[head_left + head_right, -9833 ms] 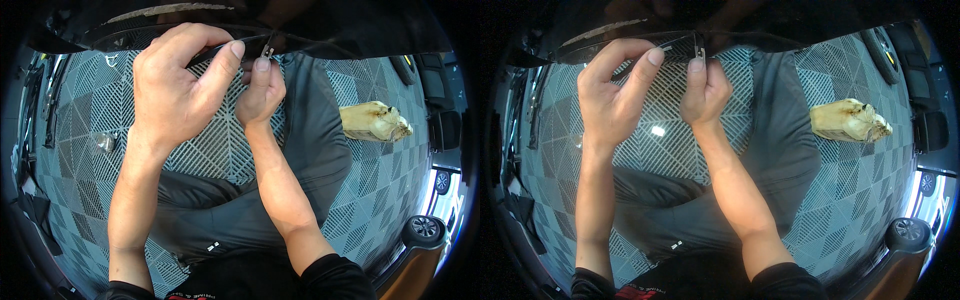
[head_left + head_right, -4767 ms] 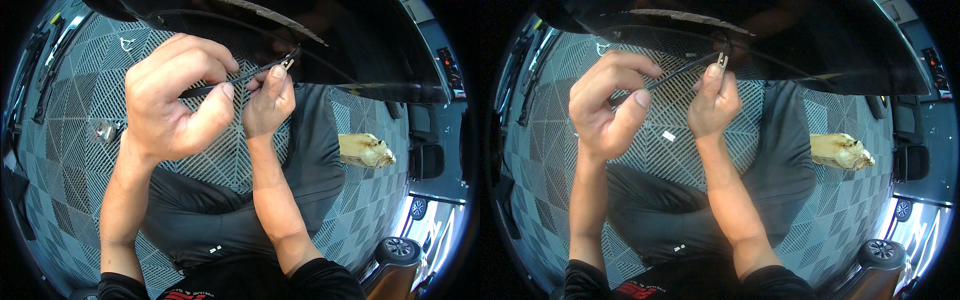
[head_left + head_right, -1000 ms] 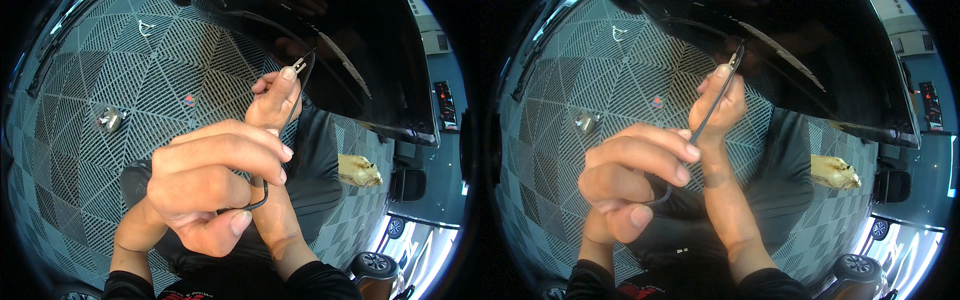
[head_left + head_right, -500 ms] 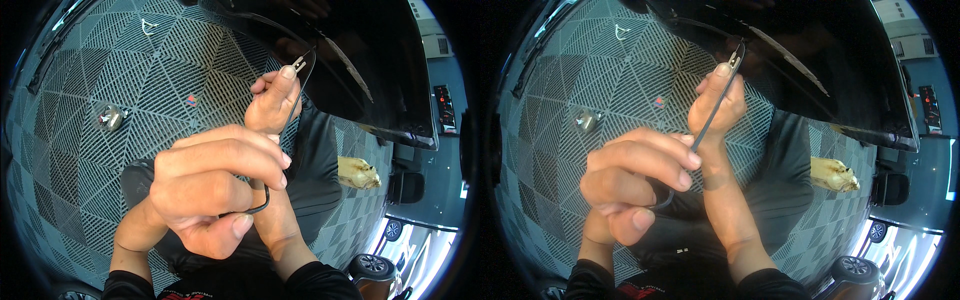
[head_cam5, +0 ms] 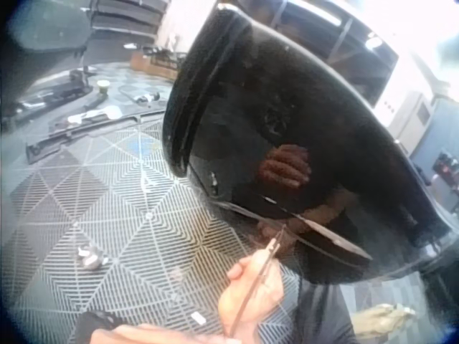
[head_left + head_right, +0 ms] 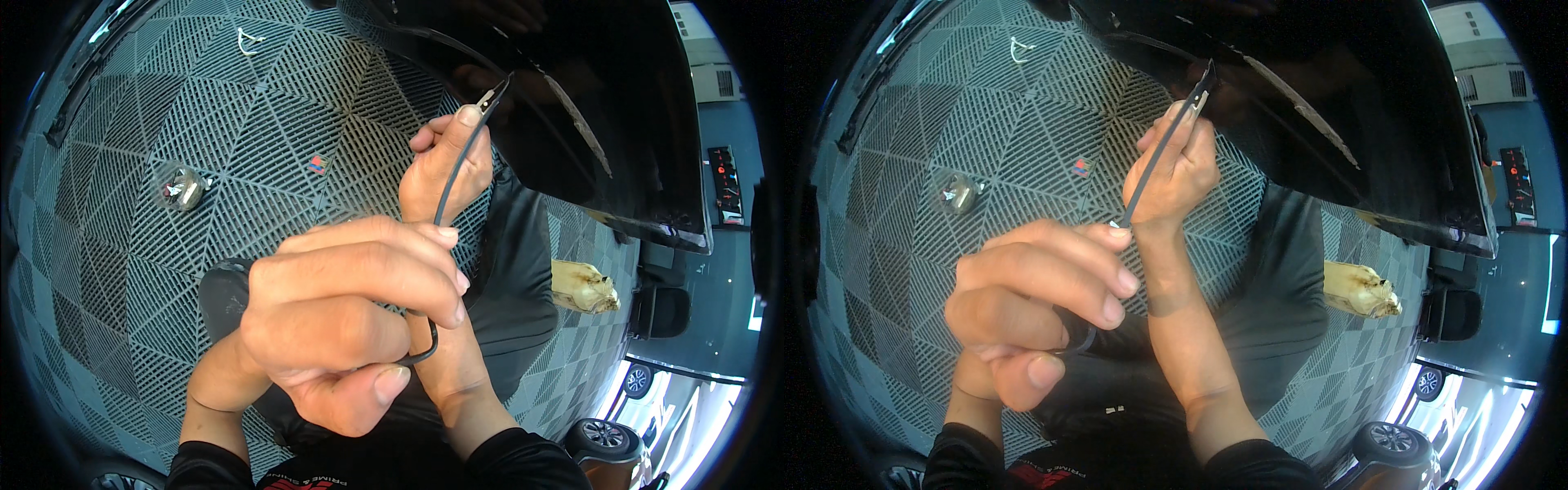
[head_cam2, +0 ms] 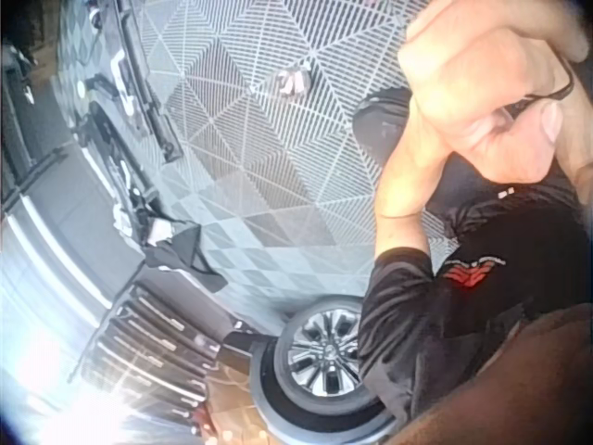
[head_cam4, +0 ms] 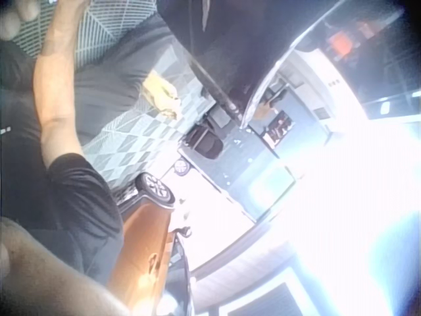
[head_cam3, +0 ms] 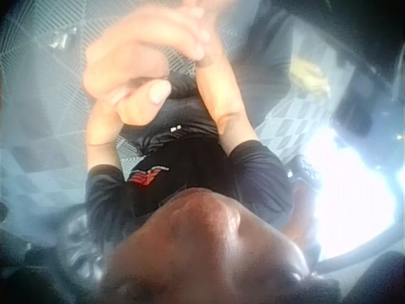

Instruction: The person is sitting on the floor and repairing a black car part. They use a small tool to adjust or fix a component on the edge of the part, then use a cloth to wipe the surface.

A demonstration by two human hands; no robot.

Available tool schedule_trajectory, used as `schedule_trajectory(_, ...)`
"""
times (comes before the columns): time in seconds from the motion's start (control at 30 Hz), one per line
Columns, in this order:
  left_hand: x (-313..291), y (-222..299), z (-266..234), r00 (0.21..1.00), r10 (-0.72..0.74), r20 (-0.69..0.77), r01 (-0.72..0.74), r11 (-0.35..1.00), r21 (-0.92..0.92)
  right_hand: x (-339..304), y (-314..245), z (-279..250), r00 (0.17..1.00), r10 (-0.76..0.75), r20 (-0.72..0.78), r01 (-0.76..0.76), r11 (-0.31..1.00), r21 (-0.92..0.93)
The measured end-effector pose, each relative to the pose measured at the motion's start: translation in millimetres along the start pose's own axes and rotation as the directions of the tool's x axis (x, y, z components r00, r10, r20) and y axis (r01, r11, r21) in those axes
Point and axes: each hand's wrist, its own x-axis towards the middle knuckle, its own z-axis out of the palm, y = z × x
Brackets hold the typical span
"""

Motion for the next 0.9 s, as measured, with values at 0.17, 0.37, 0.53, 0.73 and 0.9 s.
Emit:
schedule_trajectory(0.17,-2.1,5.8,-4.6,1.0,0.001,-0.018,-0.001,1.0,0.012,-4.2,-20.4,5.6,1.0,0.01,0.026,-0.008,0.998,-0.062)
schedule_trajectory(0.37,-4.3,8.0,-6.5,1.0,0.001,-0.031,-0.001,1.0,0.004,-4.5,-15.0,5.6,0.995,0.096,0.007,-0.095,0.995,-0.02)
schedule_trajectory(0.53,-4.4,7.9,-5.4,0.999,0.002,-0.036,-0.002,1.0,-0.004,-4.4,-13.0,5.5,0.997,0.08,0.021,-0.079,0.996,-0.029)
schedule_trajectory(0.73,-4.6,8.1,-7.0,0.999,-0.004,-0.037,0.004,1.0,-0.003,-4.6,-14.8,7.4,0.999,0.03,0.026,-0.027,0.995,-0.093)
schedule_trajectory(0.9,-7.1,9.1,-9.1,0.999,-0.005,-0.04,0.005,1.0,0.002,-7.9,-13.8,10.2,0.999,0.038,0.022,-0.035,0.991,-0.129)
